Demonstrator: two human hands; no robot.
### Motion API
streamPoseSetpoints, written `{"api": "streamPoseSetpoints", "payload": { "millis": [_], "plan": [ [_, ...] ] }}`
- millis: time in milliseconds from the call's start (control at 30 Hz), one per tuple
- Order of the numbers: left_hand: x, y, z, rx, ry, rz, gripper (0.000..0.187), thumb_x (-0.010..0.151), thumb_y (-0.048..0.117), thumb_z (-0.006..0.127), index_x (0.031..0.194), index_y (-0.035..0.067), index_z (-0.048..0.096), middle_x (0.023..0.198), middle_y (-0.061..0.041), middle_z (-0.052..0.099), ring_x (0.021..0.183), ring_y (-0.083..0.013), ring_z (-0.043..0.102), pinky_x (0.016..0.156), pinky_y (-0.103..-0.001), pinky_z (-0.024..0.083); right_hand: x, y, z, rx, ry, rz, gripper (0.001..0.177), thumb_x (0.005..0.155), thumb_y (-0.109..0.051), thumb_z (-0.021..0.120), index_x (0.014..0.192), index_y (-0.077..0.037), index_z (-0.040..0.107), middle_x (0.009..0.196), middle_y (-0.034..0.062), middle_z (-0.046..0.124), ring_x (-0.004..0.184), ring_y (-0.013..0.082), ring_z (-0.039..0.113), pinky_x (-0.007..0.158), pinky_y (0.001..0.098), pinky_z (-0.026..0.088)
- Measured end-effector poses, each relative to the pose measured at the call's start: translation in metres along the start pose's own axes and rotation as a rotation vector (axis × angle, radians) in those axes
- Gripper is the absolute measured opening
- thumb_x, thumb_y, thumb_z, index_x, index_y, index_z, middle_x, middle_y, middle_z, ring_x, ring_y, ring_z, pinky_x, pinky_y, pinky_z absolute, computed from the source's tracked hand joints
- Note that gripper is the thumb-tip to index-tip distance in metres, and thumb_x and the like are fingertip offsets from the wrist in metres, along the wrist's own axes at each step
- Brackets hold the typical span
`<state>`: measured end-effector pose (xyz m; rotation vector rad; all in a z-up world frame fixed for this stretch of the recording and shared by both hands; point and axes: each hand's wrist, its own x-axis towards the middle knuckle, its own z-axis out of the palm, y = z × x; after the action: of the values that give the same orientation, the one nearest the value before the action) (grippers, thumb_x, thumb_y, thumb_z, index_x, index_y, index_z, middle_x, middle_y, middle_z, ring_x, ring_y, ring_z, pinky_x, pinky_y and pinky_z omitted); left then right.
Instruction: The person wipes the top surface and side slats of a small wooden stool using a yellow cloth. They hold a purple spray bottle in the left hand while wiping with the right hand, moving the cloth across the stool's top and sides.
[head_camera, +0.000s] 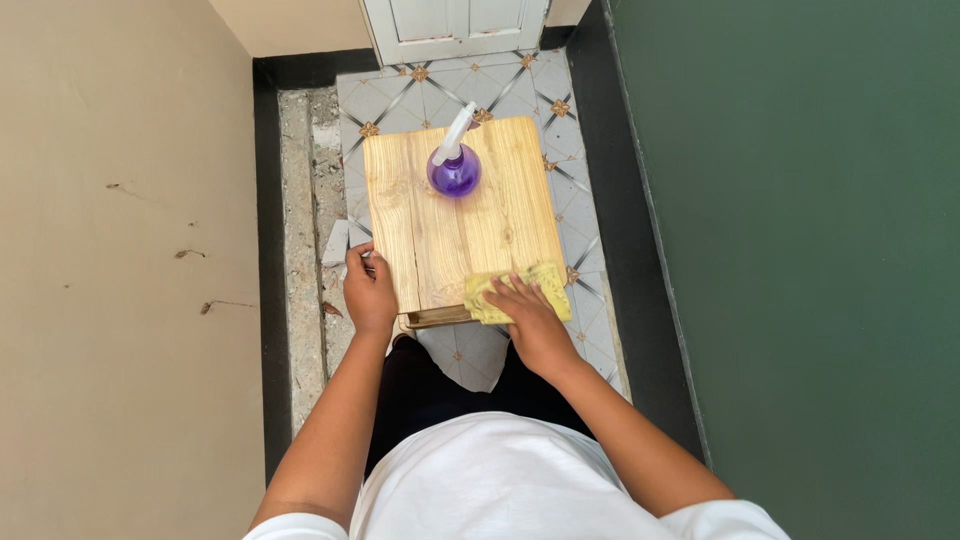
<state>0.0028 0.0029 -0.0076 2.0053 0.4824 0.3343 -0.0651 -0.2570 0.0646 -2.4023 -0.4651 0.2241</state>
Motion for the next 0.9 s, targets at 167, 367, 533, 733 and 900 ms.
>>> {"api": "streamPoseSetpoints", "payload": {
  "millis": [167, 367, 533, 733, 900],
  "plan": [
    [0.001, -0.001, 0.001, 0.026, -0.002, 0.012, 0.026, 0.104, 0.023, 0.054, 0.12, 0.004, 0.061, 0.08, -0.009, 0.067, 0.07, -0.0213, 0.063, 0.068, -0.038, 0.05, -0.011, 0.021, -0.032, 0.343, -0.12, 0.163, 0.045, 0.093, 0.002, 0.057, 0.136, -0.01, 0.061, 0.14, 0.0101, 0.065, 0.128, 0.0261, 0.062, 0.111, 0.0375, 0.045],
    [0.001, -0.001, 0.001, 0.009, -0.005, 0.021, 0.026, 0.104, 0.022, 0.053, 0.12, 0.004, 0.061, 0.082, -0.011, 0.067, 0.073, -0.0241, 0.064, 0.07, -0.039, 0.051, 0.032, 0.055, -0.083, 0.289, 0.302, 0.263, 0.039, 0.097, -0.004, 0.057, 0.136, -0.006, 0.062, 0.11, 0.0188, 0.074, 0.098, 0.0275, 0.072, 0.087, 0.0356, 0.054],
    [0.0, -0.002, 0.0, 0.075, -0.018, 0.031, 0.025, 0.104, 0.022, 0.053, 0.12, 0.004, 0.06, 0.085, -0.012, 0.068, 0.075, -0.0265, 0.065, 0.072, -0.041, 0.051, 0.119, 0.085, -0.088, 0.078, 0.52, 0.15, 0.035, 0.104, -0.006, 0.056, 0.139, -0.007, 0.061, 0.134, 0.0204, 0.066, 0.124, 0.0382, 0.064, 0.101, 0.0394, 0.052],
    [0.003, 0.003, 0.001, 0.06, -0.016, -0.001, 0.025, 0.103, 0.022, 0.053, 0.12, 0.005, 0.06, 0.083, -0.01, 0.066, 0.074, -0.0252, 0.065, 0.071, -0.04, 0.051, 0.188, 0.093, -0.04, -0.158, 0.258, 0.396, 0.071, 0.092, 0.003, 0.052, 0.157, -0.022, 0.036, 0.167, 0.0103, 0.024, 0.152, 0.04, 0.021, 0.12, 0.0441, 0.028],
    [0.001, 0.001, -0.001, 0.053, -0.017, -0.003, 0.025, 0.104, 0.022, 0.053, 0.12, 0.004, 0.06, 0.081, -0.009, 0.065, 0.072, -0.0232, 0.062, 0.07, -0.039, 0.05, 0.14, 0.061, -0.003, -0.471, 0.228, 0.274, 0.084, 0.084, 0.013, 0.049, 0.16, -0.02, 0.035, 0.169, 0.01, 0.022, 0.156, 0.0378, 0.017, 0.123, 0.0547, 0.011]
  ]
}}
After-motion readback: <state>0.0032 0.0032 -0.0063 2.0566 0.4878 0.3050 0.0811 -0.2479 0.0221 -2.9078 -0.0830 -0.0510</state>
